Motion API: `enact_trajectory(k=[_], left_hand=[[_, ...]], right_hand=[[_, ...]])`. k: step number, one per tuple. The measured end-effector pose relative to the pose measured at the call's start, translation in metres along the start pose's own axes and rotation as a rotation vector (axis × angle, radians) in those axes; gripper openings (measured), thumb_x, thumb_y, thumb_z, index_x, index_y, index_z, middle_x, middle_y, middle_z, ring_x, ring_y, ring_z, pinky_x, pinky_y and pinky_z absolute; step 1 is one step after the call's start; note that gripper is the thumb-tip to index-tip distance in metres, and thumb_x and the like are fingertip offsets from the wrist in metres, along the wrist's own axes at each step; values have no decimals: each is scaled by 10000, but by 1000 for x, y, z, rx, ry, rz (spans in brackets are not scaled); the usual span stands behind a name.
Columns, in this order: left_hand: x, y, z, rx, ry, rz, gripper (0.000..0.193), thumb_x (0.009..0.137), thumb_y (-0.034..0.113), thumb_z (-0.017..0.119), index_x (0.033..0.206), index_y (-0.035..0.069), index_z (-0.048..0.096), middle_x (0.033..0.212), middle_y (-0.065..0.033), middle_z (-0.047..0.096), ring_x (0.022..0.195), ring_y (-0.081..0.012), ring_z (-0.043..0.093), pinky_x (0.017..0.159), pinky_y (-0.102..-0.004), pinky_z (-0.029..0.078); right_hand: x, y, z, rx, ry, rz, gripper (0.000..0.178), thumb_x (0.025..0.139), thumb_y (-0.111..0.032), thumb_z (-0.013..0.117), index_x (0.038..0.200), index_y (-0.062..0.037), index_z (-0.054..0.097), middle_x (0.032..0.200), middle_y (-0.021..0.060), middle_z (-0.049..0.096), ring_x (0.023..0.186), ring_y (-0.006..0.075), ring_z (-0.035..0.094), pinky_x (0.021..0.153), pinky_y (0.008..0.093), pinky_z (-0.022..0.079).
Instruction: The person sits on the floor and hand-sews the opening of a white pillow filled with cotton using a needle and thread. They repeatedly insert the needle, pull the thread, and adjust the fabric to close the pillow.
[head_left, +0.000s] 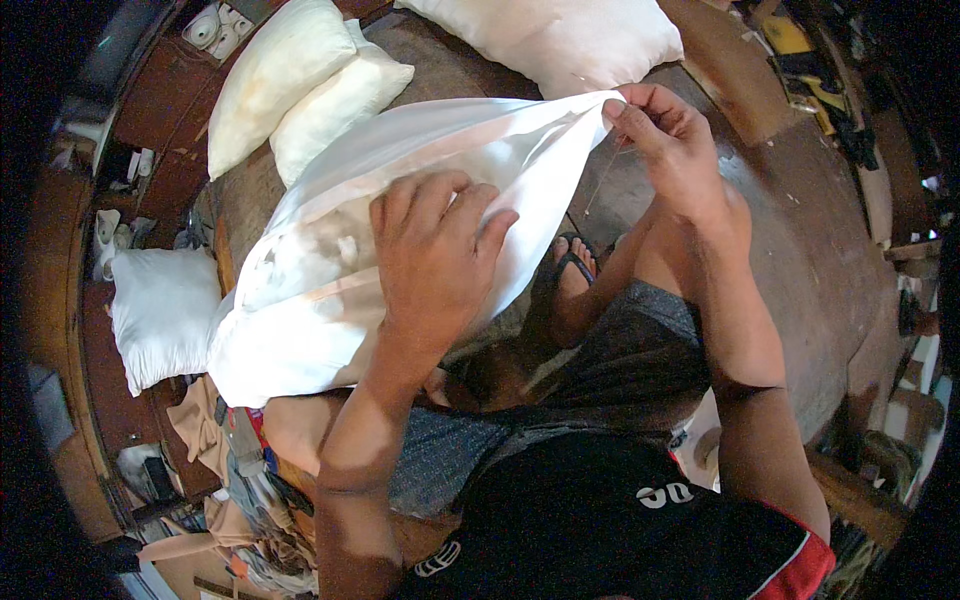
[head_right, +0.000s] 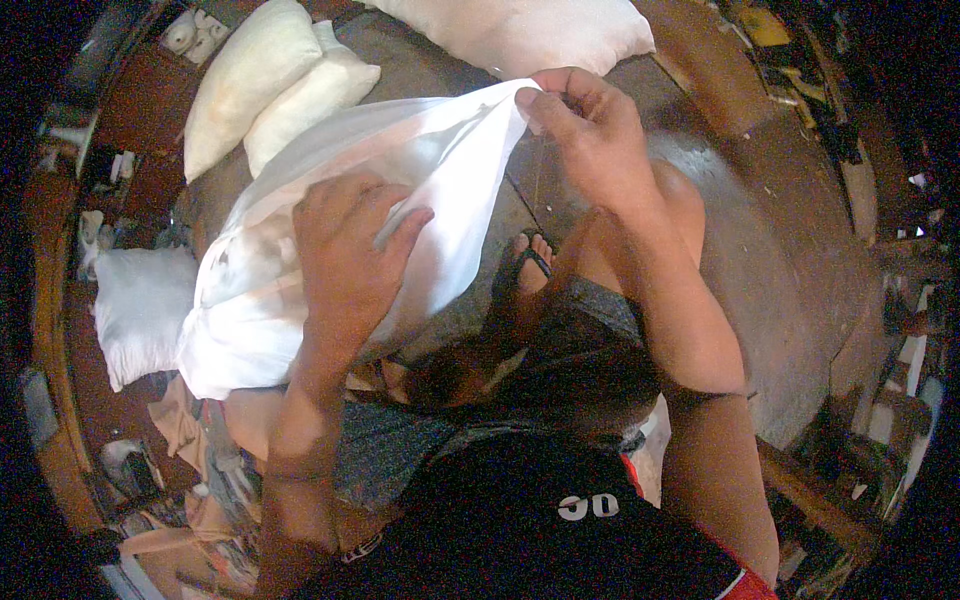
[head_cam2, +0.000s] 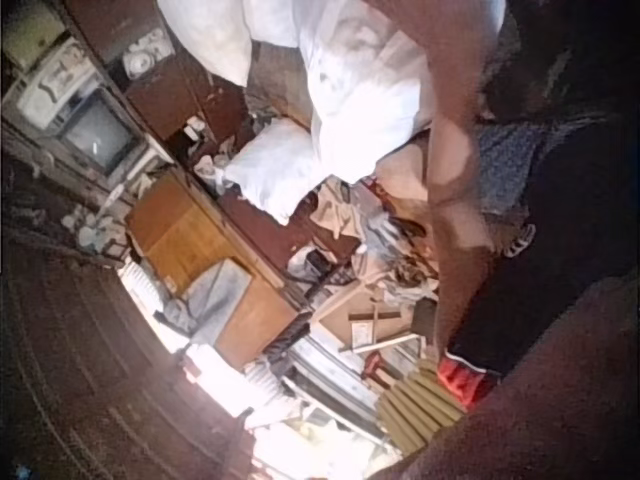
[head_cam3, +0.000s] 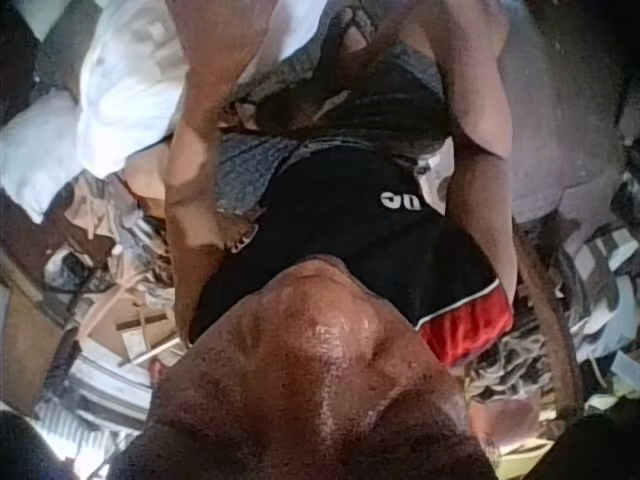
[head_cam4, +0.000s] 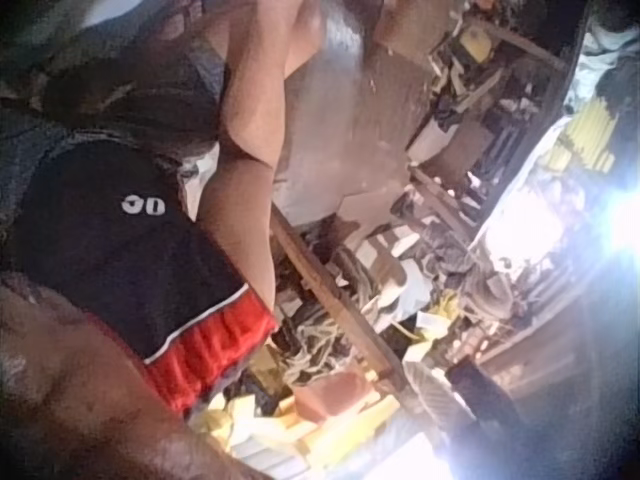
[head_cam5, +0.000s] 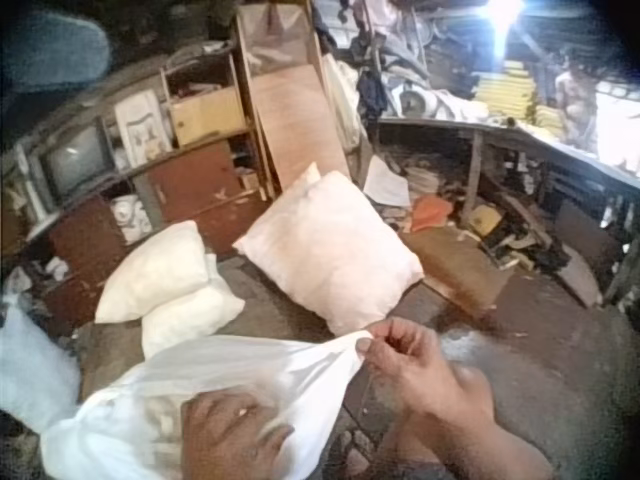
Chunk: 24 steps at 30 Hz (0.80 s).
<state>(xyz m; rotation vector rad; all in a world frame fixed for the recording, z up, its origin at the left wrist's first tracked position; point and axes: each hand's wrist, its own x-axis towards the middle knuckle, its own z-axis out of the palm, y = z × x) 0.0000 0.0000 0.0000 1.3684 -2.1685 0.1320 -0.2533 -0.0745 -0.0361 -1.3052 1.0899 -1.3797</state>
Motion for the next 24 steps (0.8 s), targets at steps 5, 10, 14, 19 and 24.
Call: enact_trajectory(k=[5, 10, 14, 19, 24], left_hand=[[4, -9, -3, -313, -57, -234, 125, 879, 164, 713, 927, 49, 711, 924, -132, 706, 946, -353, 620, 858, -449, 483], [10, -12, -13, -247, -92, -230, 132, 880, 161, 709, 941, 44, 709, 930, -151, 708, 976, -361, 623, 850, -454, 488], [16, -15, -9, 119, 204, 108, 121, 886, 154, 698, 942, 47, 705, 943, -163, 714, 994, -364, 621, 866, -450, 488], [29, -26, -17, -55, -80, -12, 113, 883, 154, 704, 920, 47, 703, 938, -174, 717, 954, -346, 661, 849, -449, 503], [28, -52, -14, -380, -224, -211, 166, 914, 187, 701, 939, 23, 706, 886, -166, 726, 815, -291, 700, 760, -399, 529]], right_hand=[[1, 0, 2, 14, 1, -34, 211, 949, -156, 707, 1062, 22, 707, 910, 27, 714, 804, 96, 620, 727, 239, 480], [-2, -2, 4, -31, -14, -3, 181, 987, -157, 684, 1089, -9, 702, 919, -2, 694, 808, 81, 586, 737, 241, 460], [0, -3, 7, 9, 29, -3, 201, 953, -161, 710, 1047, 16, 718, 897, 20, 711, 786, 85, 598, 725, 239, 467], [2, 1, 5, -40, 20, -24, 200, 953, -161, 711, 1049, 15, 720, 874, 5, 702, 784, 78, 592, 719, 234, 461], [0, 1, 13, -50, 10, -18, 185, 964, -146, 699, 1054, 15, 719, 883, 4, 705, 781, 73, 590, 713, 228, 458]])
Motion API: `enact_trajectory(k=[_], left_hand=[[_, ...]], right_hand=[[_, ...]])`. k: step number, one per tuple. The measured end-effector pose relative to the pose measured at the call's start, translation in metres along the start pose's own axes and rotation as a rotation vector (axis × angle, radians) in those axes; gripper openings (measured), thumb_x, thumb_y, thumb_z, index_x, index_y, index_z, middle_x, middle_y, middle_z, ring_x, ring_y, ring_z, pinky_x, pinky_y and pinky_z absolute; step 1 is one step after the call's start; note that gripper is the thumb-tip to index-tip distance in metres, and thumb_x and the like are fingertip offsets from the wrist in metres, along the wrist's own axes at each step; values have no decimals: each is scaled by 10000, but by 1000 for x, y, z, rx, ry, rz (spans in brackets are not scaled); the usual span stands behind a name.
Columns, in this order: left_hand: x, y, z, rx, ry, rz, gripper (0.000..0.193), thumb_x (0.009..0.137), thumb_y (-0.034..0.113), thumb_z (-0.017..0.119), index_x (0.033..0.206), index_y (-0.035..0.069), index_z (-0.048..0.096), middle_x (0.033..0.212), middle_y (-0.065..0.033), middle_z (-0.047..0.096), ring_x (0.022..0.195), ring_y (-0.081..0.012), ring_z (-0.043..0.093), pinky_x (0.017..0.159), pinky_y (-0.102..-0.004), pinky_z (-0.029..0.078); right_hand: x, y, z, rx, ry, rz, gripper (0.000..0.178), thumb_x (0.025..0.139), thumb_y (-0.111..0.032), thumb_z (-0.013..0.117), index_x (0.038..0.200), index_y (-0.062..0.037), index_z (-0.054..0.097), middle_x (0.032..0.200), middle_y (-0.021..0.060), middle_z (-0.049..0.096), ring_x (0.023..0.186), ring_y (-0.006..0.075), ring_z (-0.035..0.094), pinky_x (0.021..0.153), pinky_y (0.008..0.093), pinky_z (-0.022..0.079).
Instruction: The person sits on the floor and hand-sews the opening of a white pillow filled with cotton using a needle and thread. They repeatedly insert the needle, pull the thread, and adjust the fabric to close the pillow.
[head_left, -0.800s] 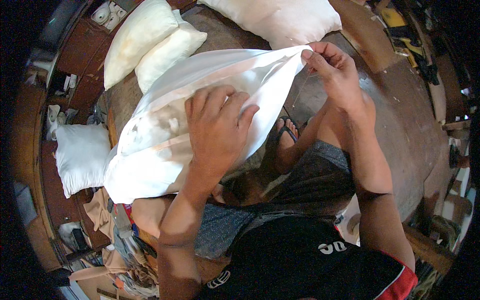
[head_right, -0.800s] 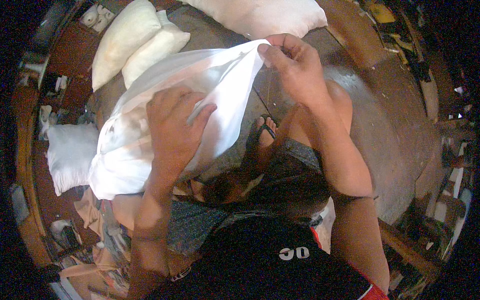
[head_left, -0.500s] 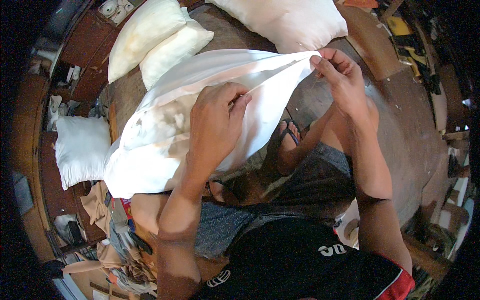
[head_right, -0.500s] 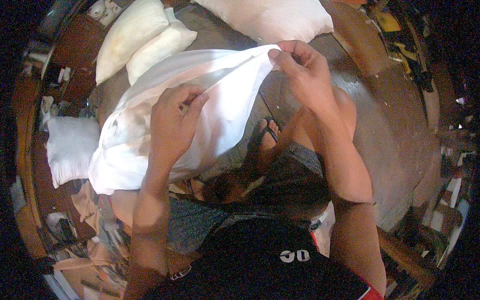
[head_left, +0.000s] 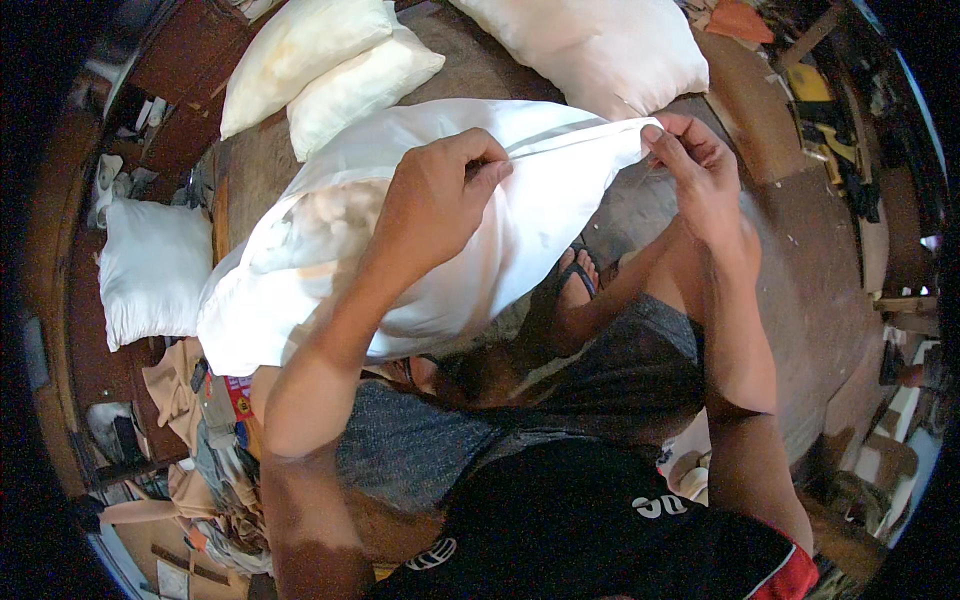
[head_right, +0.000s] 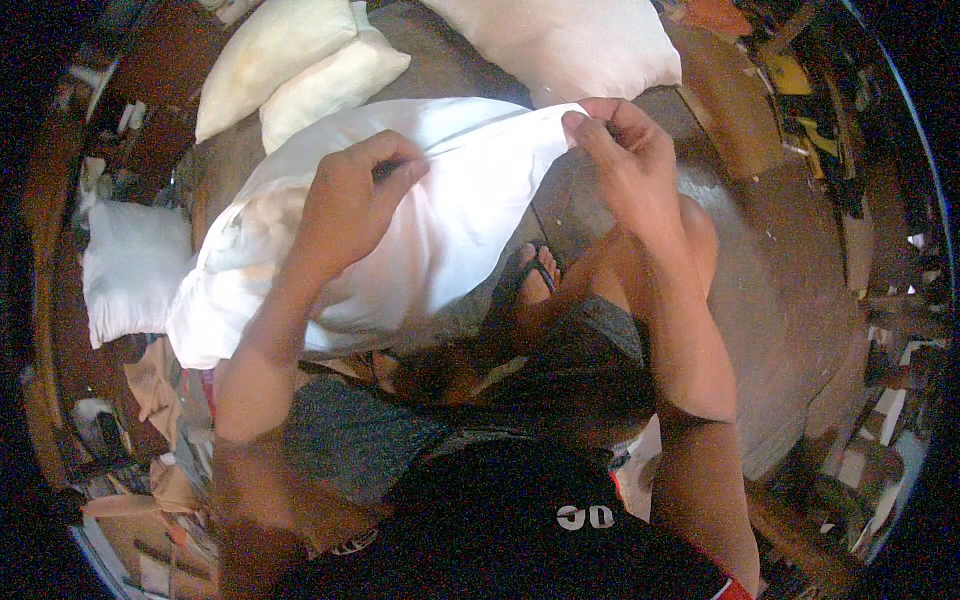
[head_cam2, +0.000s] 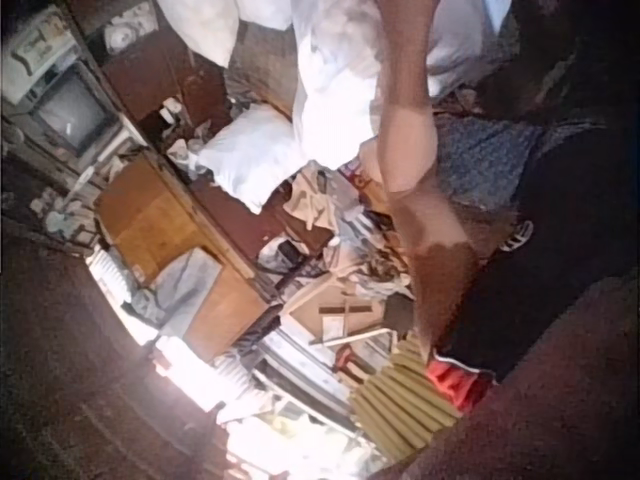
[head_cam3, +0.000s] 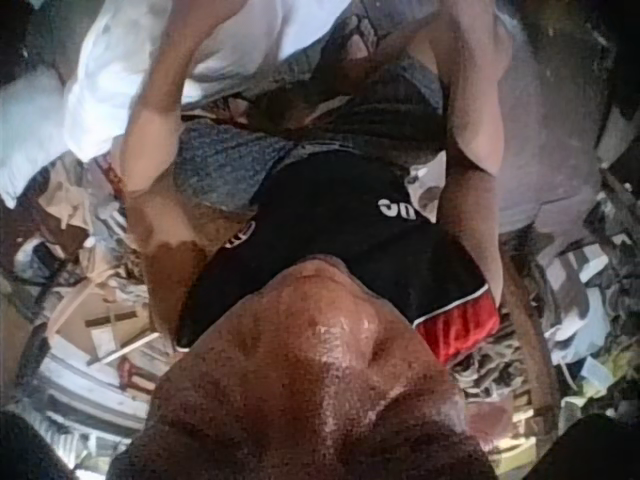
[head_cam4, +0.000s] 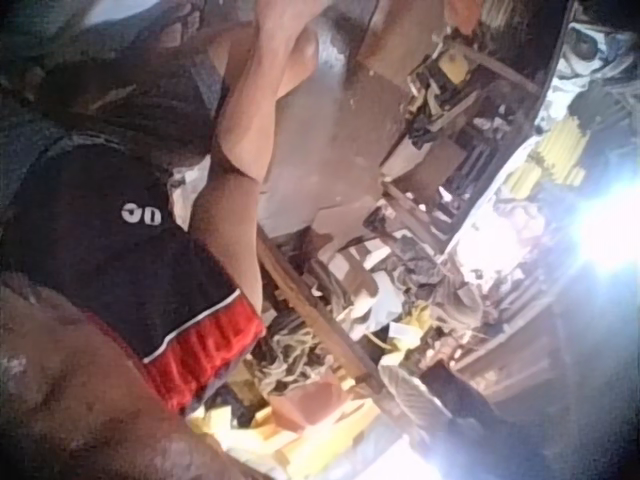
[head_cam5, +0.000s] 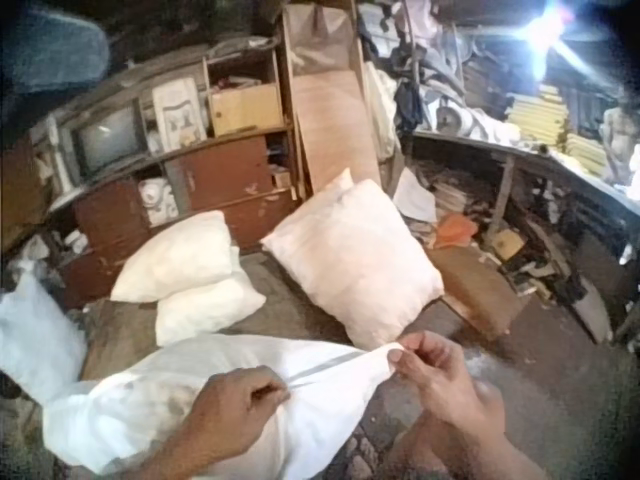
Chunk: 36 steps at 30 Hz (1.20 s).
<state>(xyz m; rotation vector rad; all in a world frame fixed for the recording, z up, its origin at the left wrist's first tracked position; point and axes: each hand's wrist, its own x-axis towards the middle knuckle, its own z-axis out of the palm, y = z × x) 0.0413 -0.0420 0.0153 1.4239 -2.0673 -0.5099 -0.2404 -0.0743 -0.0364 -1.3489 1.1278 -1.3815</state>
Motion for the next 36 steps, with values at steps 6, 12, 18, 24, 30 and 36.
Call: enact_trajectory(k=[6, 12, 18, 24, 30, 36], left_hand=[[-5, -13, -1, -163, -39, -115, 191, 928, 207, 705, 983, 26, 726, 860, -111, 734, 757, -187, 669, 737, -337, 525], [-14, -26, 2, -275, 6, -101, 191, 924, 168, 690, 1038, 22, 739, 852, -141, 746, 756, -241, 711, 723, -361, 540], [-19, -36, -8, -210, -30, -110, 206, 910, 183, 705, 1035, 28, 756, 893, -133, 755, 803, -205, 708, 768, -337, 543], [-24, -29, -10, -239, 49, -109, 192, 918, 188, 701, 1000, 20, 749, 940, -149, 751, 837, -228, 709, 797, -348, 543], [-32, -34, 11, 152, 263, 269, 143, 896, 132, 658, 990, 37, 709, 924, -131, 698, 911, -331, 662, 860, -436, 519], [-26, -24, 24, 231, 344, 392, 177, 865, 130, 662, 1021, 57, 701, 971, -101, 682, 950, -307, 632, 869, -439, 492]], right_hand=[[-1, -4, 7, -4, -4, 5, 171, 966, -127, 704, 1063, 13, 715, 911, 12, 713, 781, 79, 598, 714, 230, 464], [1, 0, 10, -55, -44, -7, 166, 971, -117, 699, 1074, 13, 715, 944, 19, 717, 835, 88, 618, 769, 235, 479], [-8, -21, 23, -74, -107, -10, 151, 985, -87, 668, 1080, 24, 706, 969, 27, 697, 882, 102, 616, 814, 245, 478], [-10, -16, 16, -163, -137, -134, 146, 1005, -96, 641, 1076, 18, 696, 972, 27, 688, 900, 98, 608, 825, 244, 472], [-14, -12, 18, -296, -3, -156, 162, 1017, -136, 641, 1100, -5, 687, 1011, 29, 695, 930, 86, 600, 831, 243, 472], [-6, -4, 6, -249, 112, -277, 160, 1044, -140, 619, 1113, -6, 674, 998, 16, 679, 893, 88, 612, 794, 232, 478]])
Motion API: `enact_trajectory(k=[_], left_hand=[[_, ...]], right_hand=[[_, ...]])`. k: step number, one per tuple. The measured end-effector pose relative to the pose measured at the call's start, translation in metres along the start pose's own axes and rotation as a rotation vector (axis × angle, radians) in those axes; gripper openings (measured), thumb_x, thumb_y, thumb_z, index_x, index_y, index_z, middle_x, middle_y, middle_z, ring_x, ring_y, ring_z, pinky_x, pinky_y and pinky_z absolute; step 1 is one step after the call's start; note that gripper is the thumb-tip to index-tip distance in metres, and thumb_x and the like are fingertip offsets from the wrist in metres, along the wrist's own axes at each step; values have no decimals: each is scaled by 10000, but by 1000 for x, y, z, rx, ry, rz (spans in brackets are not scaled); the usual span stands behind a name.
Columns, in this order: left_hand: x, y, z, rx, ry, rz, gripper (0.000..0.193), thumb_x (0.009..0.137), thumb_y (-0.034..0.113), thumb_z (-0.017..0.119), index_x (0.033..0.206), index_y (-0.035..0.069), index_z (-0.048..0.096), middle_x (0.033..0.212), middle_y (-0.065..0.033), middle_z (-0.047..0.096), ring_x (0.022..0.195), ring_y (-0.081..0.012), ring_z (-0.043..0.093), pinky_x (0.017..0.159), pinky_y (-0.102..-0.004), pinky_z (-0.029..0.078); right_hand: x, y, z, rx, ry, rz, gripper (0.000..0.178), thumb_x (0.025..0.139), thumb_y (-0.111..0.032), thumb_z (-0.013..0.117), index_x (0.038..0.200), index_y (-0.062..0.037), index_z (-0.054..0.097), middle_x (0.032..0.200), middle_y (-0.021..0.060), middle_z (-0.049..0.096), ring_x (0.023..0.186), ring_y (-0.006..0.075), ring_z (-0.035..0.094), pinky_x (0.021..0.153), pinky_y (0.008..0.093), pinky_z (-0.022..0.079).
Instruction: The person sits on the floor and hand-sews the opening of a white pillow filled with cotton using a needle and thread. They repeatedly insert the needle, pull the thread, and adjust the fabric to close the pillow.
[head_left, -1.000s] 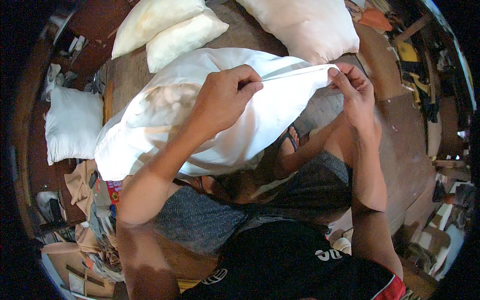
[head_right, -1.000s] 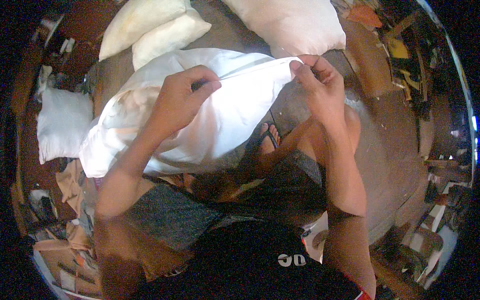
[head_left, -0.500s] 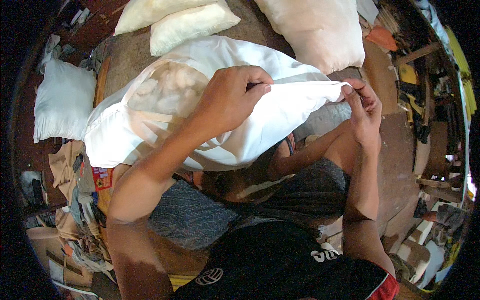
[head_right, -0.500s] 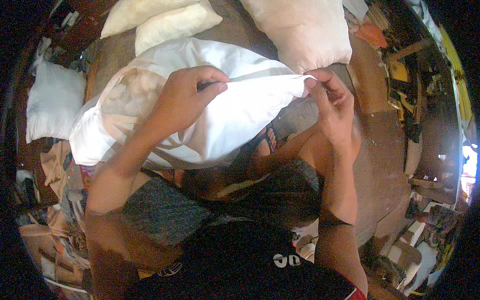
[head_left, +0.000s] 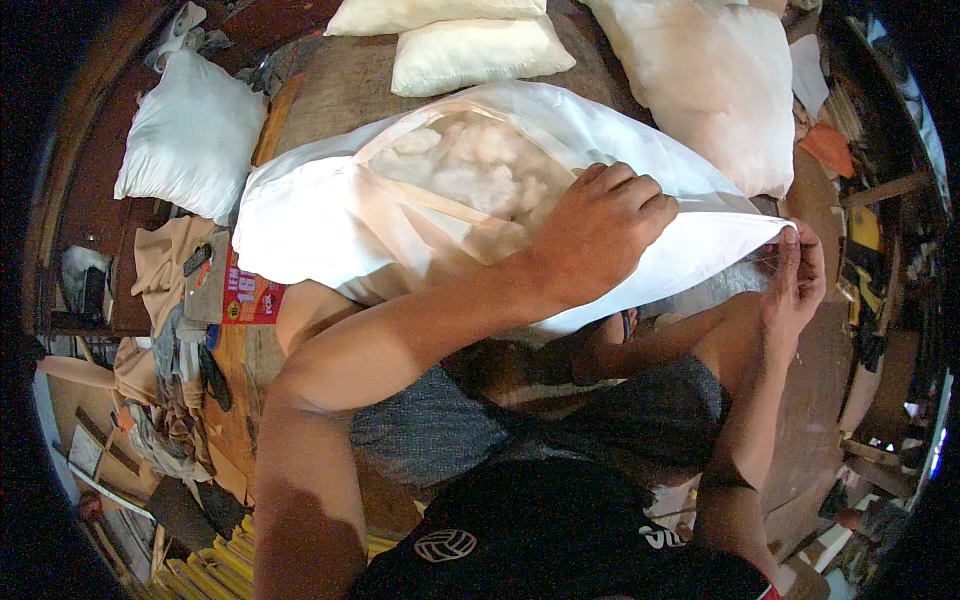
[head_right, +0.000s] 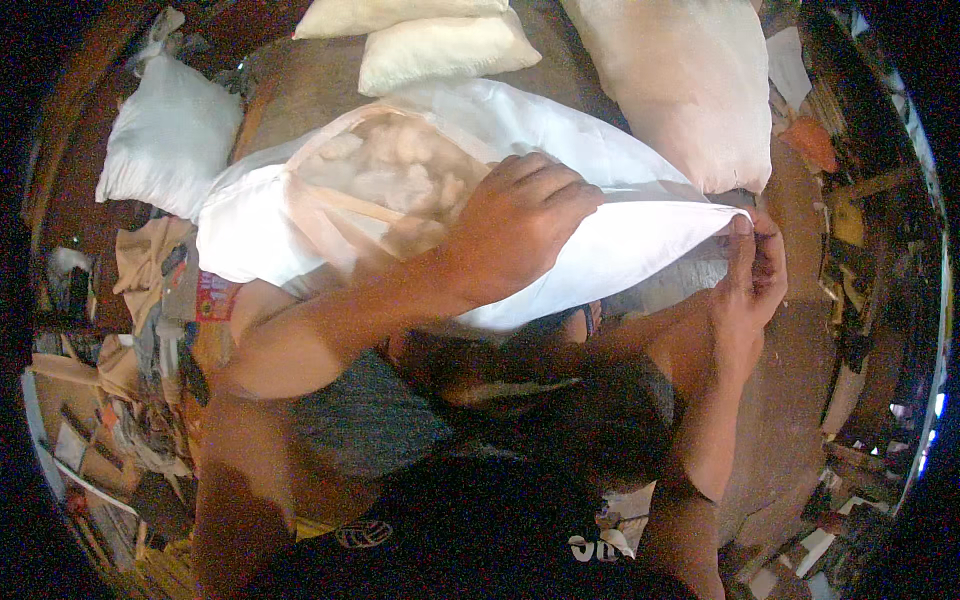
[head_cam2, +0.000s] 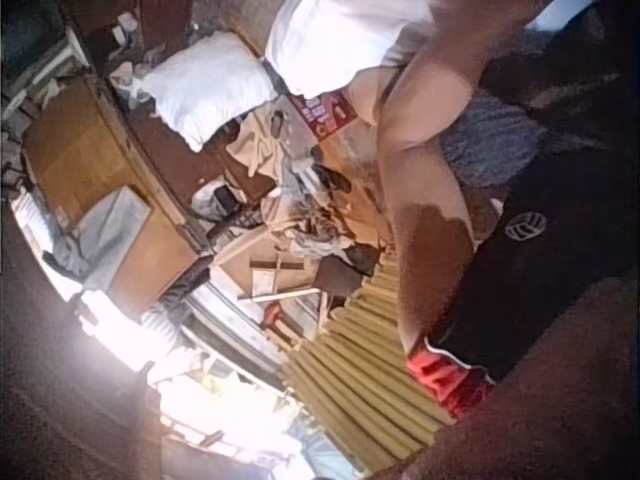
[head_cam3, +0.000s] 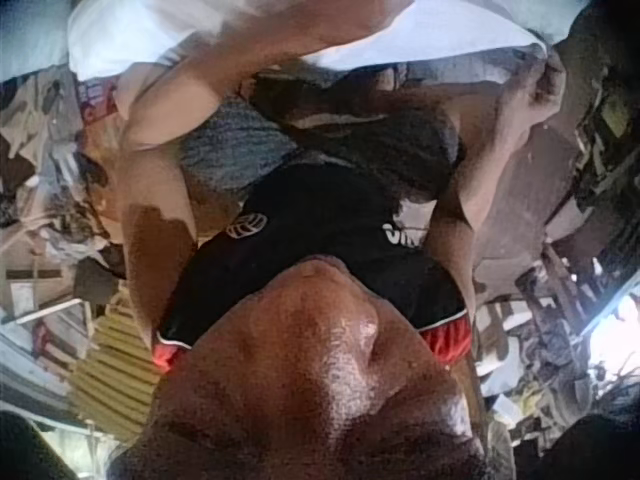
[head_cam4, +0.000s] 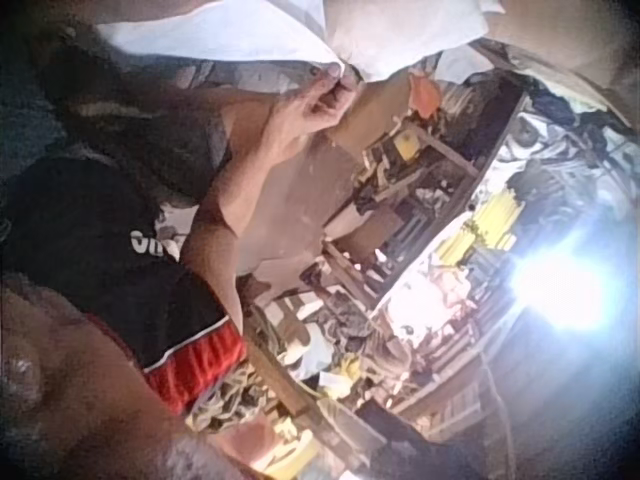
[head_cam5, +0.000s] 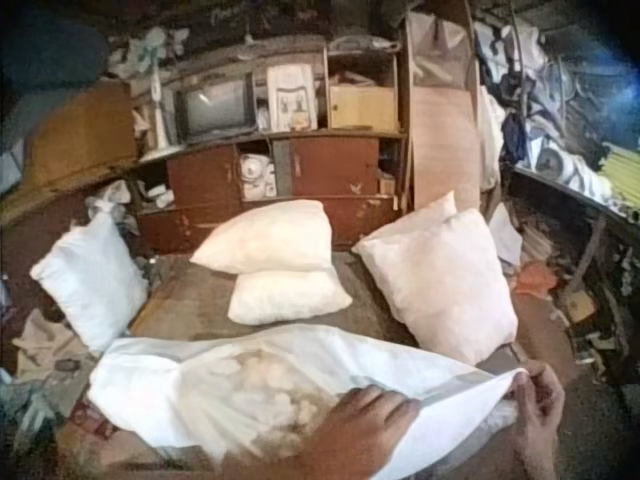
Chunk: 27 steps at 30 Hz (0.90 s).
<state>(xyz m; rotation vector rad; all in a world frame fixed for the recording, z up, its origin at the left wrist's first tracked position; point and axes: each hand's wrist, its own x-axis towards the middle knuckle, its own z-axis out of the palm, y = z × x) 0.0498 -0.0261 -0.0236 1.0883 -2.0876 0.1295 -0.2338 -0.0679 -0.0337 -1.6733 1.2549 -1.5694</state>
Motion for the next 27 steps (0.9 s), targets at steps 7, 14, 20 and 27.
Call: enact_trajectory(k=[7, 14, 20, 27], left_hand=[[6, -42, -38, 223, -118, -9, 200, 901, 229, 673, 1033, 91, 731, 1008, -119, 693, 1008, -327, 632, 967, -482, 455], [2, -70, -92, 107, -306, -146, 169, 906, 140, 642, 977, 16, 732, 1003, -153, 705, 1006, -372, 640, 911, -456, 502], [6, -52, -93, 360, -136, -73, 122, 885, 119, 632, 972, 49, 682, 953, -139, 659, 937, -366, 635, 846, -464, 514], [5, -48, -94, 351, -337, -120, 82, 892, 132, 620, 943, 75, 647, 955, -131, 650, 915, -385, 641, 813, -485, 517]], right_hand=[[8, 9, -3, 82, 69, 25, 177, 1030, -157, 648, 1120, -9, 686, 993, 33, 705, 882, 94, 633, 803, 247, 511], [5, 2, -1, 146, 111, 75, 144, 1016, -152, 658, 1042, -11, 679, 918, 13, 691, 814, 72, 580, 737, 220, 444], [7, 2, 2, 197, 127, 64, 134, 1013, -152, 668, 1038, -21, 686, 920, 5, 692, 815, 65, 583, 731, 215, 450], [8, 12, -1, 176, 118, 71, 131, 1015, -160, 667, 1020, -31, 692, 909, -2, 697, 810, 57, 587, 732, 208, 453]])
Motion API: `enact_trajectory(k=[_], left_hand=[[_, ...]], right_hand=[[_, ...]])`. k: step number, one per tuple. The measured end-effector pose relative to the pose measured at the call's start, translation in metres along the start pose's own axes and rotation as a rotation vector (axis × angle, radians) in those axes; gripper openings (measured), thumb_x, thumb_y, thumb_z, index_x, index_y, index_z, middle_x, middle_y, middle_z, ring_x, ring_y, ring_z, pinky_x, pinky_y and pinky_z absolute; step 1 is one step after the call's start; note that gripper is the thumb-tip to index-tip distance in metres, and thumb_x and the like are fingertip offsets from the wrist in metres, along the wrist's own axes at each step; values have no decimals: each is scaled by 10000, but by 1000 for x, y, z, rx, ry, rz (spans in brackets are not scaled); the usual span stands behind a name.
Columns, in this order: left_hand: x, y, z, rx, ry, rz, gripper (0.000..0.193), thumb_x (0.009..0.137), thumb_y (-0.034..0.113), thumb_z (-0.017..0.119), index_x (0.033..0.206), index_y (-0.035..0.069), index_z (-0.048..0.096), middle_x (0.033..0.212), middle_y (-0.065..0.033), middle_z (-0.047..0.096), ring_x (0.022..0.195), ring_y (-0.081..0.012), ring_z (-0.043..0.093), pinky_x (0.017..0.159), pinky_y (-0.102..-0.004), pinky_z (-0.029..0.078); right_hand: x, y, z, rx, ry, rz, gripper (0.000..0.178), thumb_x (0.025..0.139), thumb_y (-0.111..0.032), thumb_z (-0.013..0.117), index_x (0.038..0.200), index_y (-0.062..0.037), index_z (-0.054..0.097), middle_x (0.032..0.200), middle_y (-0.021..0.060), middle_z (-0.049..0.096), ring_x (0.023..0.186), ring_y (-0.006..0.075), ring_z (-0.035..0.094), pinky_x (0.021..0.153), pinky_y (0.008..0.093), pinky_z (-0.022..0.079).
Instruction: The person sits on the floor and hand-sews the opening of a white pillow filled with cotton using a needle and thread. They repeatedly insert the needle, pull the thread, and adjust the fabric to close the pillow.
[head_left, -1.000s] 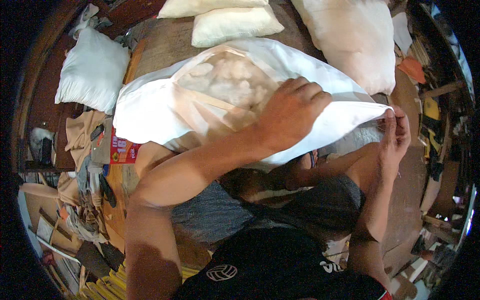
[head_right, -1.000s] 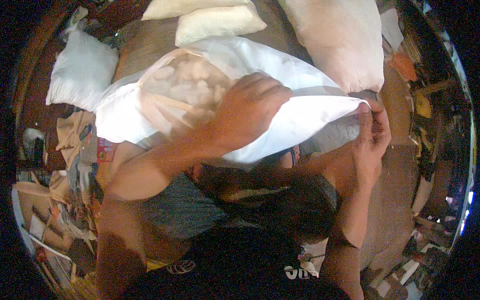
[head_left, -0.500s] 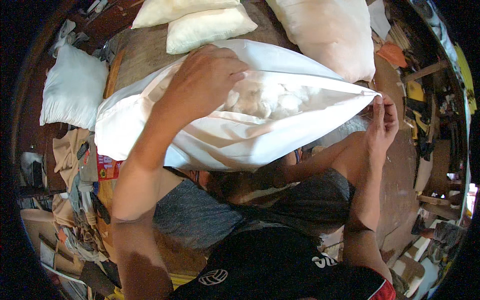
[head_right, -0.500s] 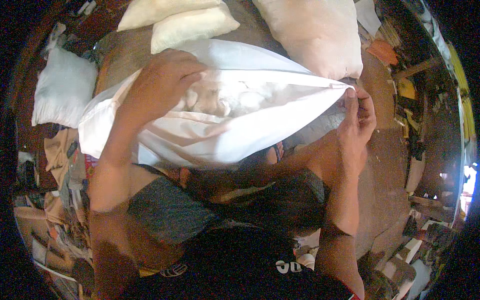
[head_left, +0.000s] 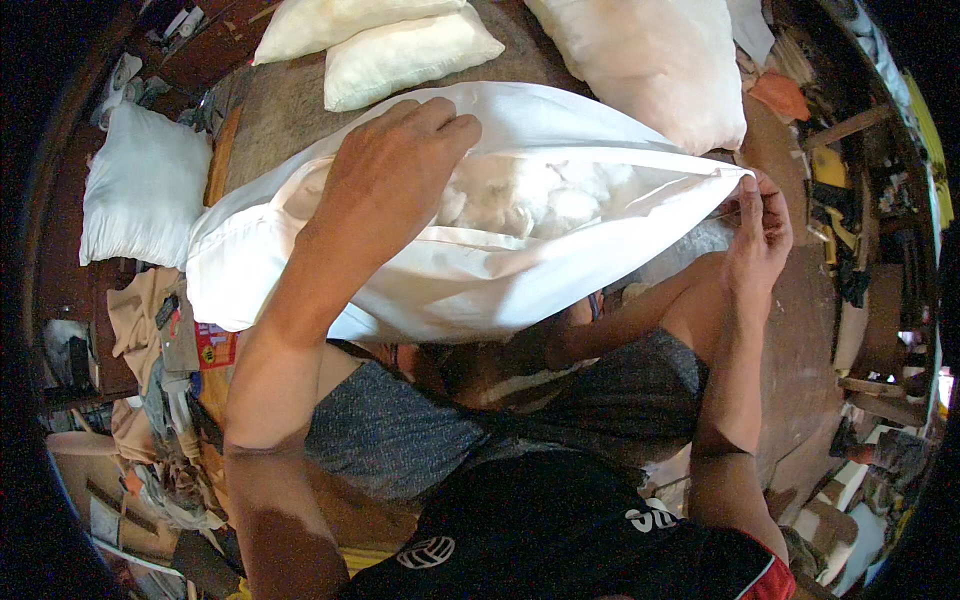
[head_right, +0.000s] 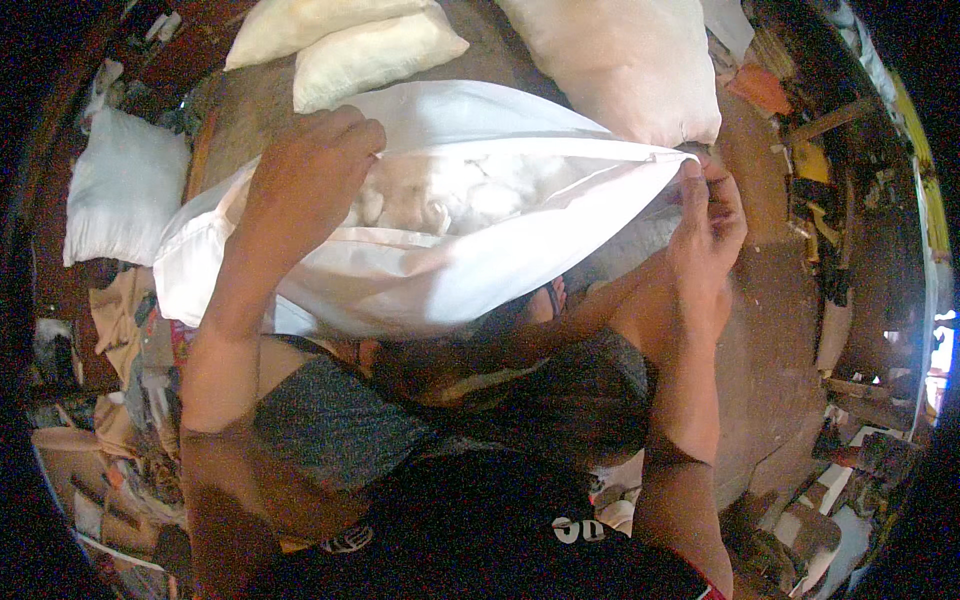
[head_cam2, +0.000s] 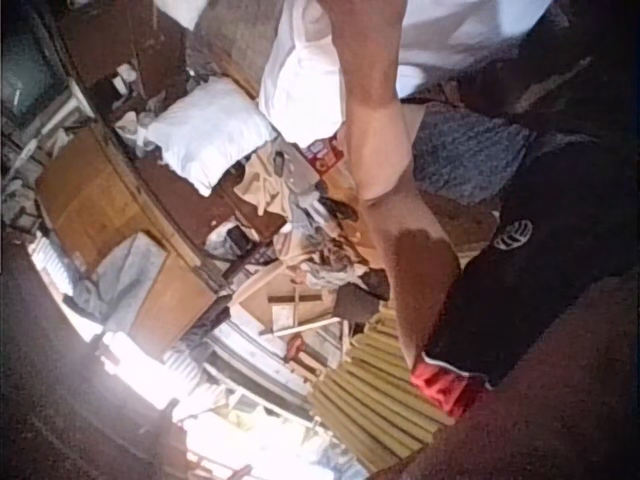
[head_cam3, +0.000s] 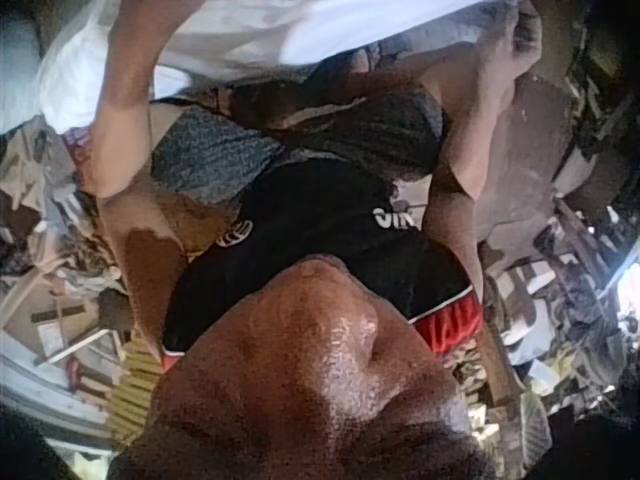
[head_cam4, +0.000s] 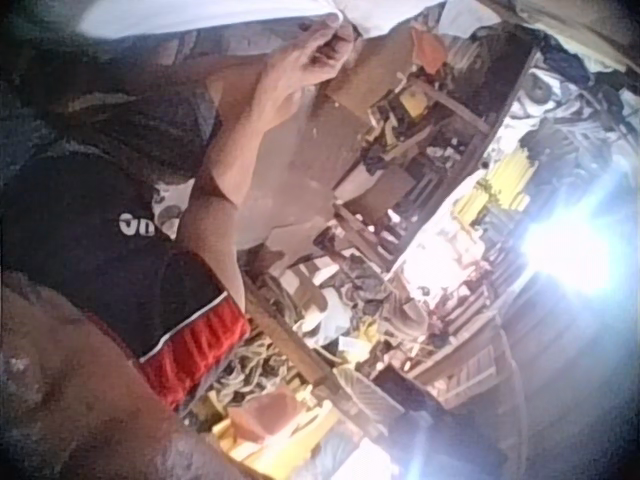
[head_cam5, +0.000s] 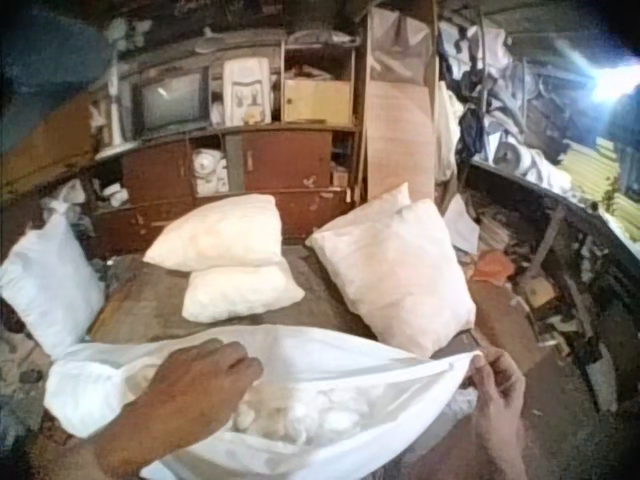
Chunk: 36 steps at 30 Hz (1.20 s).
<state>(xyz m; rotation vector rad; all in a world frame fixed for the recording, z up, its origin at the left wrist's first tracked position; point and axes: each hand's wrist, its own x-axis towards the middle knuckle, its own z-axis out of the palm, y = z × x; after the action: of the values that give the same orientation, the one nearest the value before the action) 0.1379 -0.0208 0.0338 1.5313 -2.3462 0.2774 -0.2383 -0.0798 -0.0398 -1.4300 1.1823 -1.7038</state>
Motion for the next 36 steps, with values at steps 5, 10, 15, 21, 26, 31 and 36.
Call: enact_trajectory(k=[5, 10, 15, 21, 26, 31, 36], left_hand=[[-1, -2, -15, -74, -29, -33, 103, 888, 155, 644, 942, 67, 642, 945, -135, 646, 884, -404, 636, 801, -476, 517], [-10, -3, -43, -239, -217, 0, 174, 880, 193, 687, 974, 48, 672, 990, -143, 661, 963, -380, 632, 893, -466, 501], [-52, 7, -53, -233, -200, 65, 271, 847, 219, 750, 1070, 65, 737, 1069, -126, 691, 1114, -340, 616, 1006, -450, 463], [-72, -13, -41, -343, -244, -108, 158, 858, 158, 730, 969, 46, 723, 1046, -129, 680, 1057, -354, 615, 977, -454, 474], [-71, -6, -37, -244, 16, -107, 119, 862, 131, 720, 926, 32, 709, 981, -129, 665, 1012, -366, 611, 952, -459, 481], [-68, -5, -36, -176, 62, -95, 112, 841, 107, 733, 926, 38, 710, 987, -129, 666, 1022, -368, 612, 962, -460, 482], [-63, 1, -27, -89, 202, -67, 139, 805, 80, 756, 933, 47, 713, 1002, -127, 675, 1033, -365, 622, 960, -455, 489]], right_hand=[[0, 0, -3, -38, 29, 54, 192, 1022, -174, 661, 1093, 1, 695, 936, 26, 694, 795, 91, 595, 719, 243, 475], [-2, -7, 2, -80, 47, 65, 179, 1009, -192, 676, 1038, -18, 702, 920, 29, 704, 810, 91, 597, 745, 236, 468], [-1, -6, -1, -11, 40, 65, 216, 1005, -204, 686, 1076, -1, 704, 970, 51, 716, 860, 109, 629, 783, 251, 496], [4, 7, -8, -10, 81, 51, 218, 1000, -177, 689, 1117, 6, 703, 1006, 71, 726, 916, 136, 655, 832, 254, 509], [4, 10, -8, 18, 101, 89, 191, 994, -139, 691, 1109, 12, 706, 1038, 77, 726, 934, 141, 657, 846, 255, 508], [7, 14, -18, 38, 91, 120, 173, 988, -120, 694, 1091, 18, 711, 1075, 84, 720, 964, 139, 652, 875, 257, 503], [6, 15, -17, -26, 83, 114, 215, 1009, -158, 672, 1137, 14, 689, 1027, 64, 718, 913, 124, 670, 816, 276, 541]])
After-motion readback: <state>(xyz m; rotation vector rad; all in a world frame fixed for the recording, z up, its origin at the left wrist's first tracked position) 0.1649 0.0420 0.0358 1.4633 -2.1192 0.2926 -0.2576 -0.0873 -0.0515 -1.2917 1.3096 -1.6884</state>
